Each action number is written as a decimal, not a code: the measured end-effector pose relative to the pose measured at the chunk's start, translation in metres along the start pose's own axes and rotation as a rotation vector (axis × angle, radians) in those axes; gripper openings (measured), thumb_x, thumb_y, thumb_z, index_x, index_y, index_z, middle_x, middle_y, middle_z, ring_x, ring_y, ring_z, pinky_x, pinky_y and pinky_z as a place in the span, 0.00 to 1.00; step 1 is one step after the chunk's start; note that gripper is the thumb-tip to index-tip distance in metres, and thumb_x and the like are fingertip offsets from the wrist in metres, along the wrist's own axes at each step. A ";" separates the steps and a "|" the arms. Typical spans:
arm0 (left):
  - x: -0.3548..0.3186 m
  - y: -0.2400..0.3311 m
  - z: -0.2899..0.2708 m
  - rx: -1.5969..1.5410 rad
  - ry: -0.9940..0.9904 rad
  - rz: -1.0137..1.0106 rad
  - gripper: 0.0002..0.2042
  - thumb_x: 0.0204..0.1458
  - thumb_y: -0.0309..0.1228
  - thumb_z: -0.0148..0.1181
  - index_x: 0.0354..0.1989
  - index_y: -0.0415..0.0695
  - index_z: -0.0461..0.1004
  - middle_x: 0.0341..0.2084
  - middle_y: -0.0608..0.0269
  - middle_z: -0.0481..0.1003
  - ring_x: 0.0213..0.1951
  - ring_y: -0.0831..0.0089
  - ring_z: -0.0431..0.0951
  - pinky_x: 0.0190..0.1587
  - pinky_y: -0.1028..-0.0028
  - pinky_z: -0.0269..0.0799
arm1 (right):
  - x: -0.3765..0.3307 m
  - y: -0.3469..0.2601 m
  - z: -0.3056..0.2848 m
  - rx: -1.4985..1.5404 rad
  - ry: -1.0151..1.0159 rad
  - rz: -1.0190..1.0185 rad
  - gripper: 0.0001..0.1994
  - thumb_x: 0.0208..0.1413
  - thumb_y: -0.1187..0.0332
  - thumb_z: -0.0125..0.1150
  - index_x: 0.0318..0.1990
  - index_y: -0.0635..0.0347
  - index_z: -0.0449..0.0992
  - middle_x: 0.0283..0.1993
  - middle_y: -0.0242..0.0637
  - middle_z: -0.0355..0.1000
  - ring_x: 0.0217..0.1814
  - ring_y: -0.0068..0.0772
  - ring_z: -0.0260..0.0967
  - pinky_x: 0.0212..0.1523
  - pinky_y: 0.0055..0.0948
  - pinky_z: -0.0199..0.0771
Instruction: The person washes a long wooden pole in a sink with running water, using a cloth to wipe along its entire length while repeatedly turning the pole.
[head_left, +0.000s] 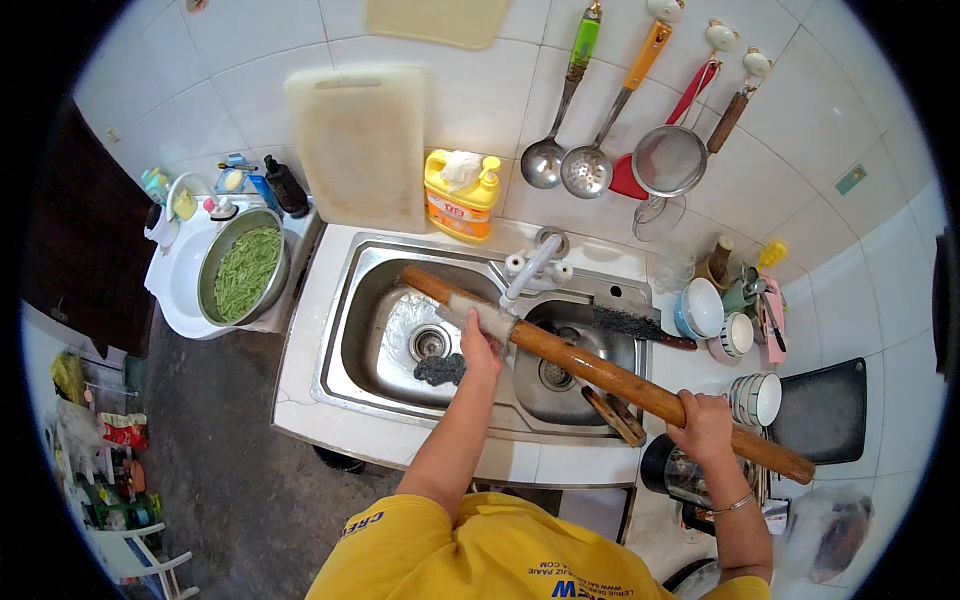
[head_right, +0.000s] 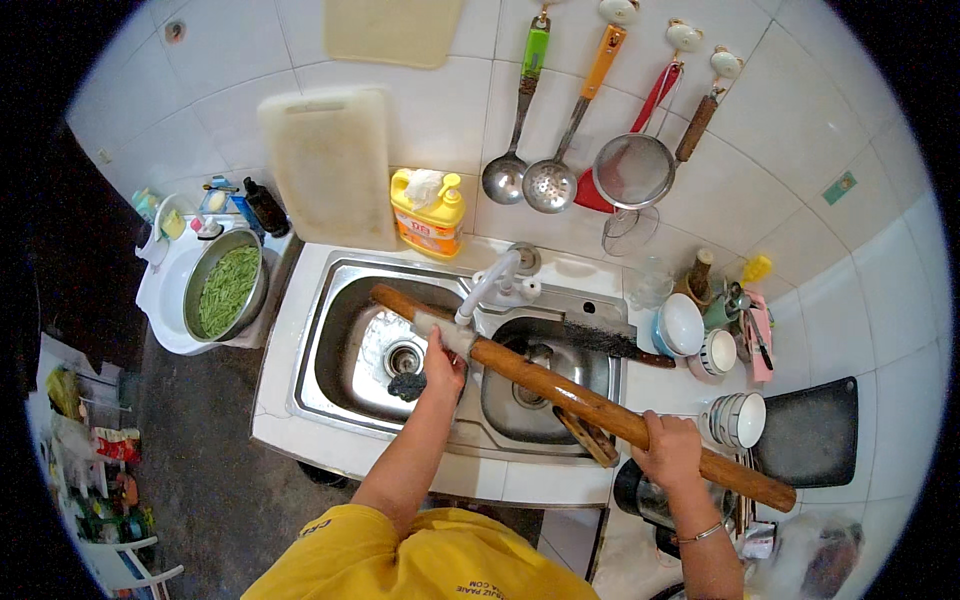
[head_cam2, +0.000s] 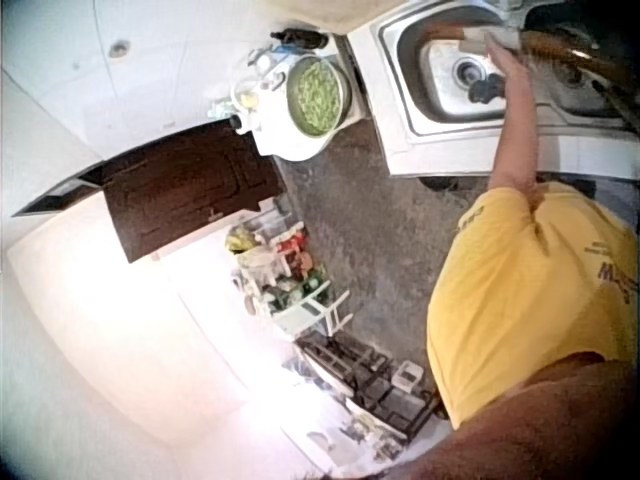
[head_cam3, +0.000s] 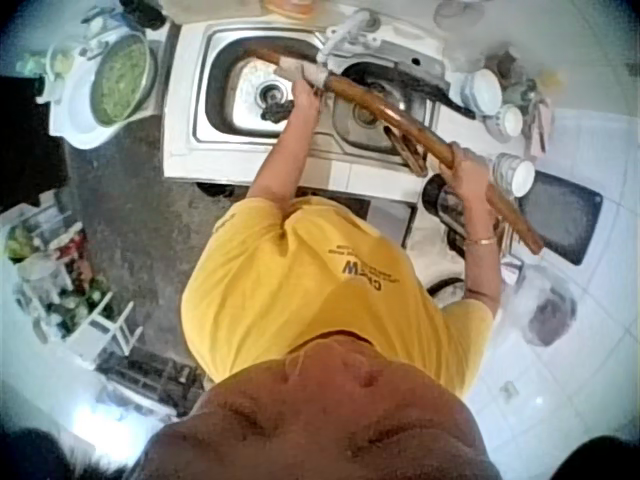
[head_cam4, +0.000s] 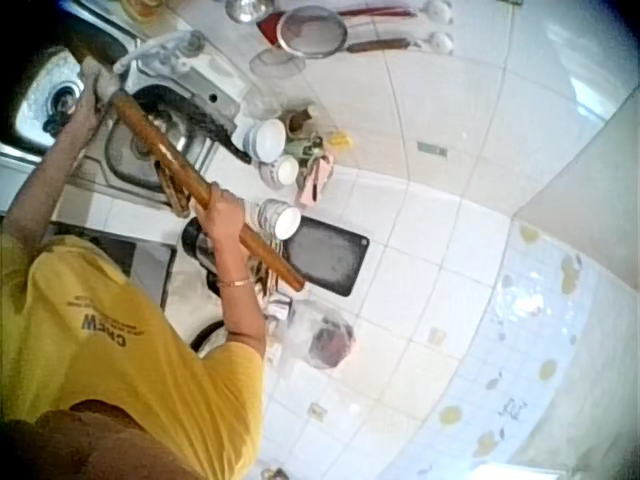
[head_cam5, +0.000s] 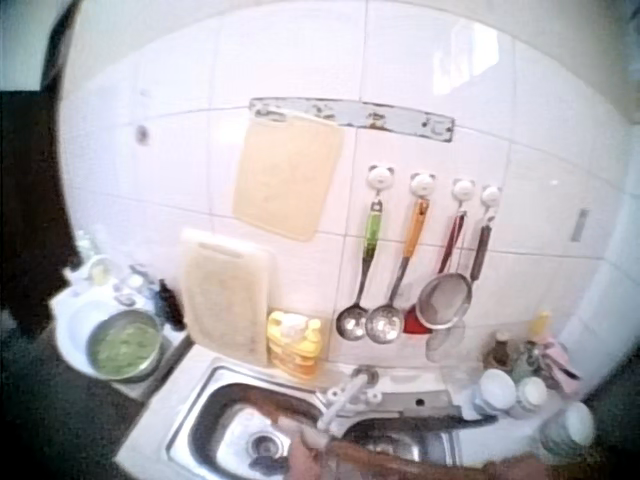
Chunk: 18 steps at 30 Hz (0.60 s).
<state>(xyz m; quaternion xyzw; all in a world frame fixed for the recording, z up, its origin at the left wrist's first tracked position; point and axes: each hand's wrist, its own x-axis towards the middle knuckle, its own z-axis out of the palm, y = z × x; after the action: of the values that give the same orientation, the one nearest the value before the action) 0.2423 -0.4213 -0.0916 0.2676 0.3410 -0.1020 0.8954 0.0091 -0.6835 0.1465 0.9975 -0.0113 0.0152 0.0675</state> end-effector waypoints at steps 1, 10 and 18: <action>0.001 -0.004 0.004 -0.022 -0.010 -0.018 0.14 0.52 0.40 0.58 0.39 0.45 0.67 0.29 0.63 0.70 0.28 0.70 0.72 0.29 0.67 0.72 | -0.001 0.000 -0.001 0.008 -0.033 -0.003 0.23 0.30 0.63 0.69 0.39 0.57 0.73 0.26 0.38 0.70 0.28 0.40 0.69 0.33 0.39 0.66; -0.050 -0.064 0.036 0.016 0.078 0.016 0.15 0.50 0.31 0.59 0.43 0.42 0.65 0.29 0.57 0.71 0.26 0.60 0.74 0.28 0.57 0.75 | 0.026 -0.031 0.002 -0.021 -0.059 -0.075 0.24 0.32 0.62 0.69 0.41 0.58 0.72 0.27 0.37 0.70 0.31 0.40 0.70 0.35 0.37 0.65; 0.107 0.035 -0.039 0.014 0.318 -0.001 0.26 0.42 0.33 0.66 0.49 0.35 0.66 0.44 0.51 0.68 0.42 0.55 0.72 0.45 0.56 0.73 | 0.007 0.015 -0.050 -0.074 -0.100 -0.109 0.29 0.28 0.62 0.73 0.43 0.56 0.71 0.29 0.36 0.70 0.35 0.39 0.69 0.40 0.38 0.66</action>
<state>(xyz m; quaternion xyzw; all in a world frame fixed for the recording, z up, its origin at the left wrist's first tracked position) 0.3133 -0.3709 -0.1727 0.2866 0.4778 -0.0614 0.8281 0.0144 -0.6919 0.1986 0.9930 0.0393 -0.0387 0.1045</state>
